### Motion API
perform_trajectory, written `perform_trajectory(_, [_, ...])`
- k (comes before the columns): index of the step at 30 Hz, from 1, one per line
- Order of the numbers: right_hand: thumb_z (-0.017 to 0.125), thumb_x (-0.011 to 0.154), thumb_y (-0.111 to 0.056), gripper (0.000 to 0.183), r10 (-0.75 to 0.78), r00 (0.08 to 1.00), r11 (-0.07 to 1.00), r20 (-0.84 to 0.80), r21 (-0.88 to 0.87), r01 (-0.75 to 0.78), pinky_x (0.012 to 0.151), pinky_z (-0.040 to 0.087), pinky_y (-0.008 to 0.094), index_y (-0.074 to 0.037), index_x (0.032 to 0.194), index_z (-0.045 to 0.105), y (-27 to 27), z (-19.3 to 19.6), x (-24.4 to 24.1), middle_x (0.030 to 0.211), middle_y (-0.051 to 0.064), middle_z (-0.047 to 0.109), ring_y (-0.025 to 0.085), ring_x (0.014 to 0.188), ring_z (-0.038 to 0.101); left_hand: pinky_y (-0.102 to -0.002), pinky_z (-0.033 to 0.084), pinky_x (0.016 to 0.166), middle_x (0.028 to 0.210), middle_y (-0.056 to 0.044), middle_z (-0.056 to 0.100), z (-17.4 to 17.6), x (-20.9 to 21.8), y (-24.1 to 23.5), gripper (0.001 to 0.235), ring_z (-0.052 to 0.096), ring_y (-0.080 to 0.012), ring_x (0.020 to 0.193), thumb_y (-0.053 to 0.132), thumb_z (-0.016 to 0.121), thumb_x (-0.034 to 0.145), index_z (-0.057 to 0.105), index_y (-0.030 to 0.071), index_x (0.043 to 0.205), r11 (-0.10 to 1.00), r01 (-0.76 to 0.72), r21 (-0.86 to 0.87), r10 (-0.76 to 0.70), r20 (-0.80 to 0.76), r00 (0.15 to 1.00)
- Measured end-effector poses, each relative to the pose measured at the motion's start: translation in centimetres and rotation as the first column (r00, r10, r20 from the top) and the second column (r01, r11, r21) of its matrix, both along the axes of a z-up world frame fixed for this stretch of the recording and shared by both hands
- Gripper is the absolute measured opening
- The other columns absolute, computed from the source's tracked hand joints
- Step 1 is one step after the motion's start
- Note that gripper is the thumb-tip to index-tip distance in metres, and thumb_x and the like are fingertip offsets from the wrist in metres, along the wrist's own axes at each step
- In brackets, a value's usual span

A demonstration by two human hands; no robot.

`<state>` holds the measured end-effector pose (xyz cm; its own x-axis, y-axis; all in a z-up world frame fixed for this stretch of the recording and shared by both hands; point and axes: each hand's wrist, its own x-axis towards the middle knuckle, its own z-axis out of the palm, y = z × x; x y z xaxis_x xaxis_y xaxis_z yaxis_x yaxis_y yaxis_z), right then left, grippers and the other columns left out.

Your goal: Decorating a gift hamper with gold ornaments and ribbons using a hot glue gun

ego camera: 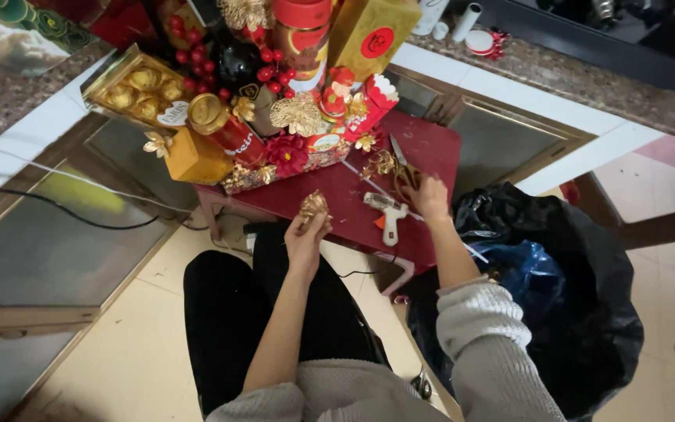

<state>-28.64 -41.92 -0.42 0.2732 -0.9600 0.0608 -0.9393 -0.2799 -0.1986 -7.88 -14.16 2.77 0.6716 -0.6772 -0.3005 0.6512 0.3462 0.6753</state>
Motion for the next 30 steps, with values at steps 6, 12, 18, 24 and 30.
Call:
perform_trajectory(6, [0.068, 0.090, -0.051, 0.049, -0.052, 0.998, 0.981, -0.040, 0.182, 0.058, 0.093, 0.058, 0.051, -0.009, 0.115, 0.076, -0.3, 2.2, -1.0, 0.107, 0.019, 0.076, 0.038, 0.106, 0.072, -0.044, 0.066, 0.081, 0.083, -0.017, 0.069, 0.3, 0.0, -0.1, 0.013, 0.075, -0.0274, 0.079, 0.002, 0.078, 0.090, 0.066, 0.000, 0.086, 0.999, -0.012, 0.042, 0.012, 0.013, 1.000])
perform_trajectory(12, [0.068, 0.096, -0.029, 0.039, -0.030, 0.784, 0.957, 0.620, 0.246, -0.157, 0.089, 0.056, 0.046, -0.003, 0.126, 0.069, 8.6, 7.2, -4.3, 0.113, 0.021, 0.072, 0.034, 0.107, 0.070, -0.048, 0.064, 0.088, 0.089, -0.018, 0.067, 0.2, 0.2, -0.9, 0.018, 0.074, -0.0297, 0.085, 0.006, 0.081, 0.090, 0.065, -0.003, 0.090, 0.998, -0.002, 0.067, 0.000, 0.037, 0.999])
perform_trajectory(18, [0.067, 0.096, -0.051, 0.048, -0.394, 0.487, 0.789, 0.779, 0.559, -0.255, 0.058, 0.061, 0.039, -0.003, 0.100, 0.071, 24.7, 12.9, 0.2, 0.079, 0.018, 0.073, 0.028, 0.070, 0.074, -0.047, 0.062, 0.091, 0.093, -0.017, 0.064, -2.1, 0.3, -2.2, 0.025, 0.073, -0.0294, 0.089, 0.004, 0.085, 0.087, 0.062, -0.002, 0.089, 0.998, -0.019, 0.061, 0.016, 0.056, 0.998])
perform_trajectory(24, [0.032, 0.107, -0.039, 0.068, -0.146, 0.738, 0.703, 0.658, 0.594, -0.391, 0.077, 0.055, 0.059, 0.020, 0.099, 0.064, 29.6, 11.8, 2.6, 0.085, 0.048, 0.066, 0.057, 0.088, 0.069, -0.047, 0.063, 0.091, 0.096, -0.015, 0.063, -2.6, 0.6, -2.3, 0.026, 0.072, -0.0288, 0.092, 0.001, 0.083, 0.087, 0.059, 0.000, 0.096, 0.999, -0.043, 0.032, 0.040, 0.071, 0.997])
perform_trajectory(30, [0.056, 0.100, -0.058, 0.060, -0.611, 0.302, 0.481, 0.732, 0.646, -0.593, 0.030, 0.043, 0.033, 0.002, 0.092, 0.060, 30.8, 11.9, 4.4, 0.058, 0.015, 0.057, 0.025, 0.038, 0.055, -0.048, 0.058, 0.098, 0.109, -0.017, 0.069, -1.9, 0.5, -2.0, 0.024, 0.070, -0.0271, 0.101, -0.002, 0.076, 0.092, 0.061, 0.000, 0.111, 1.000, -0.015, 0.019, 0.013, 0.073, 0.997])
